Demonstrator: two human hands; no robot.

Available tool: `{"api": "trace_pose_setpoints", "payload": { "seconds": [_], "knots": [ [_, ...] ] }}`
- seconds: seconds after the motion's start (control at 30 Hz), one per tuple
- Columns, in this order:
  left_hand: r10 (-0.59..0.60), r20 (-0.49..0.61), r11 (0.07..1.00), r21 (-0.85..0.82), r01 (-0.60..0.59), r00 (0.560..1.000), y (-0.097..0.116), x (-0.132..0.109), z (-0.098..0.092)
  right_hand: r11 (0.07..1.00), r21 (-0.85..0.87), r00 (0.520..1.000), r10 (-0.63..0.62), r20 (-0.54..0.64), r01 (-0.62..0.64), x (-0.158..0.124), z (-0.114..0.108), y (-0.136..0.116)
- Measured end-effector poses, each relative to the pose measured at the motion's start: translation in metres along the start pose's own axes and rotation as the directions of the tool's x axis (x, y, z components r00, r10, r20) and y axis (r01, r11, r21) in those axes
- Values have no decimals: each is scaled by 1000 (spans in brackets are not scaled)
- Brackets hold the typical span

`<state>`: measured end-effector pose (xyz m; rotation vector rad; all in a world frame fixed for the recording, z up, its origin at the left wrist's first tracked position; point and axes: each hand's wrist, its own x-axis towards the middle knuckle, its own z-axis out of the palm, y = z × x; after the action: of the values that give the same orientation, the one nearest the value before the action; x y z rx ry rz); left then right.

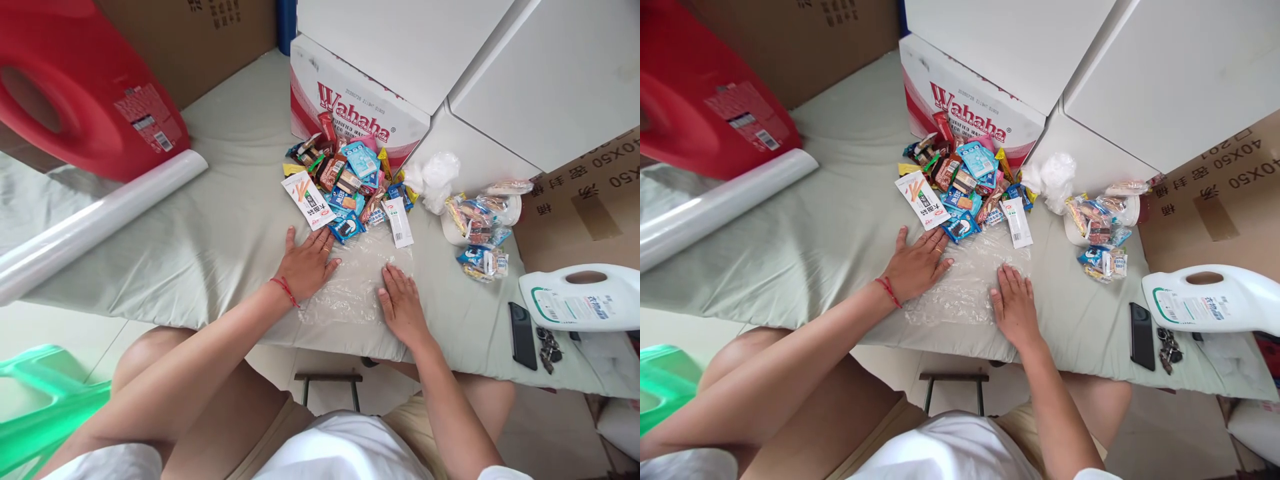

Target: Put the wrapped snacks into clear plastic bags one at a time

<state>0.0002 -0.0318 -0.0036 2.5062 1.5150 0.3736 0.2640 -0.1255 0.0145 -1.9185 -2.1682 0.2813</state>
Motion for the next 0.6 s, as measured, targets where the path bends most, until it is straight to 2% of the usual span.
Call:
{"api": "trace_pose_setpoints", "payload": {
  "seconds": [0.03,0.1,0.17,0.23,0.27,0.37,0.43,0.47,0.6],
  "knots": [
    [1,0,1000,0,-1,1000,0,0,0,999,36,1000,-1,-7,1,4,-4,2],
    [4,-4,1000,-2,-4,1000,1,0,-1,995,79,992,63,-108,-55,23,-15,12],
    [5,-7,1000,-2,-5,1000,2,0,-2,987,63,949,158,-272,-146,55,-22,23],
    [-1,-8,1000,2,1,1000,4,0,-3,979,18,913,196,-357,-203,93,-24,32],
    [-2,-6,1000,6,2,1000,5,0,-3,972,7,906,223,-360,-236,112,-22,34],
    [1,-2,1000,17,-1,1000,6,-2,-2,955,3,928,288,-237,-296,152,-14,38],
    [-2,2,1000,21,2,1000,7,-4,-1,948,3,931,314,-188,-319,161,-12,45],
    [-6,5,1000,22,6,1000,8,-5,-1,944,7,925,323,-201,-329,160,-13,49],
    [-18,21,1000,22,18,1000,10,-10,-2,949,71,866,309,-393,-306,126,-31,69]
  ]
}}
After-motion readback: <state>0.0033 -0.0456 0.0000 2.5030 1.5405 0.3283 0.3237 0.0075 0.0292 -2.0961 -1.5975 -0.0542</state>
